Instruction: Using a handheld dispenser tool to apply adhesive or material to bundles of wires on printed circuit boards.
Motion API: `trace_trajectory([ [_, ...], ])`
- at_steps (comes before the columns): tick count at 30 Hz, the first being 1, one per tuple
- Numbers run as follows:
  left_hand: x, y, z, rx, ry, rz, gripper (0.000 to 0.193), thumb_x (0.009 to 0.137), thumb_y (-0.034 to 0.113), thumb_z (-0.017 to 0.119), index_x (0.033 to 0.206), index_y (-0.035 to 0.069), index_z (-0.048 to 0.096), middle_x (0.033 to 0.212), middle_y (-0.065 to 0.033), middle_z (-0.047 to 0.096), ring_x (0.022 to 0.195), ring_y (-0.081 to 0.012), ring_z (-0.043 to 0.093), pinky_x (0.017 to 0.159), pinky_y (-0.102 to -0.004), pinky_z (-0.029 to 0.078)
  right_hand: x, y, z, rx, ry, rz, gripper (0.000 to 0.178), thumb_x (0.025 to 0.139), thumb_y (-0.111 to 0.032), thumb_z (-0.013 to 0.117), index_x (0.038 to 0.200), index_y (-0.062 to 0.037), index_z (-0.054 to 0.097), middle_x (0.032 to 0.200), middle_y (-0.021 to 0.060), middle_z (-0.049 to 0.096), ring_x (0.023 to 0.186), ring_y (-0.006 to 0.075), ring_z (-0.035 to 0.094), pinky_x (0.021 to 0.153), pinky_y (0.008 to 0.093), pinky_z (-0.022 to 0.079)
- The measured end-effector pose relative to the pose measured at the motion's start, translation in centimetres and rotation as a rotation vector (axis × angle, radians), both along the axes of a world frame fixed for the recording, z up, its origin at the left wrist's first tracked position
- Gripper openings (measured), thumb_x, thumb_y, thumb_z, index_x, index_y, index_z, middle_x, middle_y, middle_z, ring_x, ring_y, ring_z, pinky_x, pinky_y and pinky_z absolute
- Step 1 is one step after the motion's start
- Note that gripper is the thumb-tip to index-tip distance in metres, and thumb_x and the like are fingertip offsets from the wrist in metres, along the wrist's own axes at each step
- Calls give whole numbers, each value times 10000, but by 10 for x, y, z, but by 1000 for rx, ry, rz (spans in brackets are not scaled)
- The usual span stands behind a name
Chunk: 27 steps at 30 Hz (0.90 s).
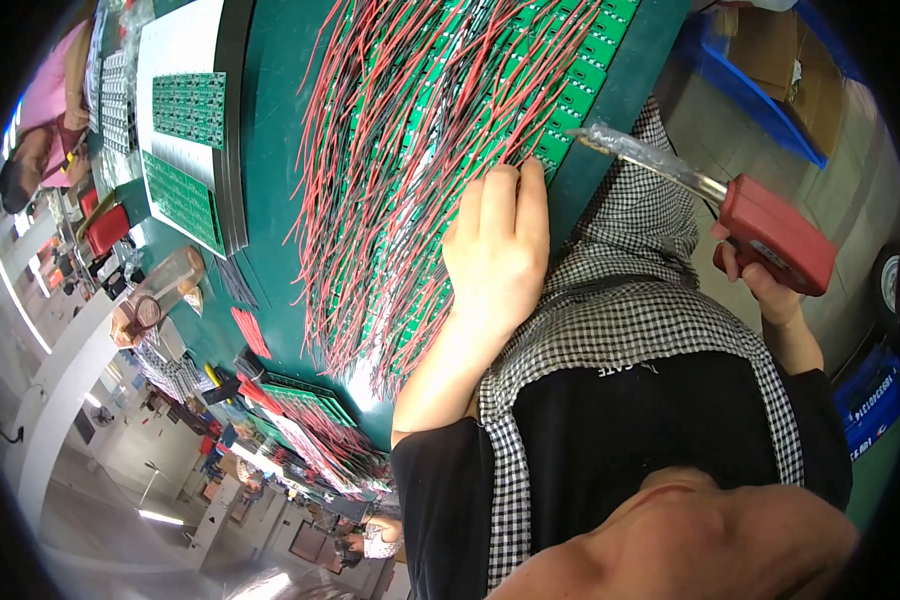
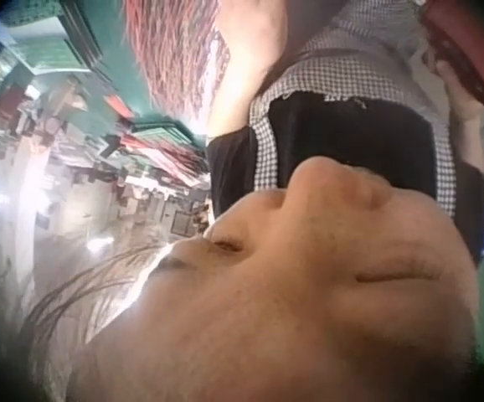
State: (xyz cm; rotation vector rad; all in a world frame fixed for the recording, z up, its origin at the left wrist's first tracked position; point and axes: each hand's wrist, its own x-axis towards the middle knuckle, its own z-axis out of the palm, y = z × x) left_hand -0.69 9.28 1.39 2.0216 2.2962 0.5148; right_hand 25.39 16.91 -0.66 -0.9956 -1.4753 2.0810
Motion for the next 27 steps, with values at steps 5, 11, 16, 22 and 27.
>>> trace_trajectory([
  [5, 3, -3, -3, 28, 0, -1, 251, 619, -37, 583, 864, 14, 600, 764, -68, 526, 664, -204, 531, 588, -297, 451, -9, 4, 2, -25, 15, 7, 644, 700, -270, 672, 1183, 43, 383, 958, 114, 550, 626, 99, 475, 562, 219, 392],
  [11, 3, -2, -1, 20, -13, -5, 248, 624, -32, 580, 868, 10, 598, 769, -75, 525, 673, -211, 534, 595, -298, 455, -16, 9, 10, -54, 9, 8, 707, 639, -204, 729, 1195, 65, 385, 959, 99, 574, 783, 115, 553, 687, 210, 444],
  [16, 5, -5, -1, -1, -11, -1, 249, 630, -29, 575, 875, 8, 594, 780, -80, 524, 692, -218, 535, 608, -301, 456, -11, 15, 5, 105, -156, 183, 682, 641, -215, 718, 1176, 70, 406, 976, 119, 585, 847, 152, 579, 733, 248, 458],
  [22, 4, -6, 1, -17, 8, 4, 254, 640, -23, 561, 891, 4, 589, 796, -89, 523, 705, -228, 532, 620, -309, 453, -20, 17, 7, 640, -81, 193, 648, 668, -304, 678, 1137, 75, 441, 849, 101, 574, 623, 117, 524, 567, 219, 419],
  [27, 6, -4, 1, -38, -15, -5, 265, 648, -26, 551, 911, 2, 577, 805, -92, 517, 706, -233, 525, 621, -316, 449, -4, 11, 6, 116, -96, 97, 609, 665, -219, 687, 1144, 65, 440, 1082, 144, 535, 914, 192, 564, 741, 257, 447],
])
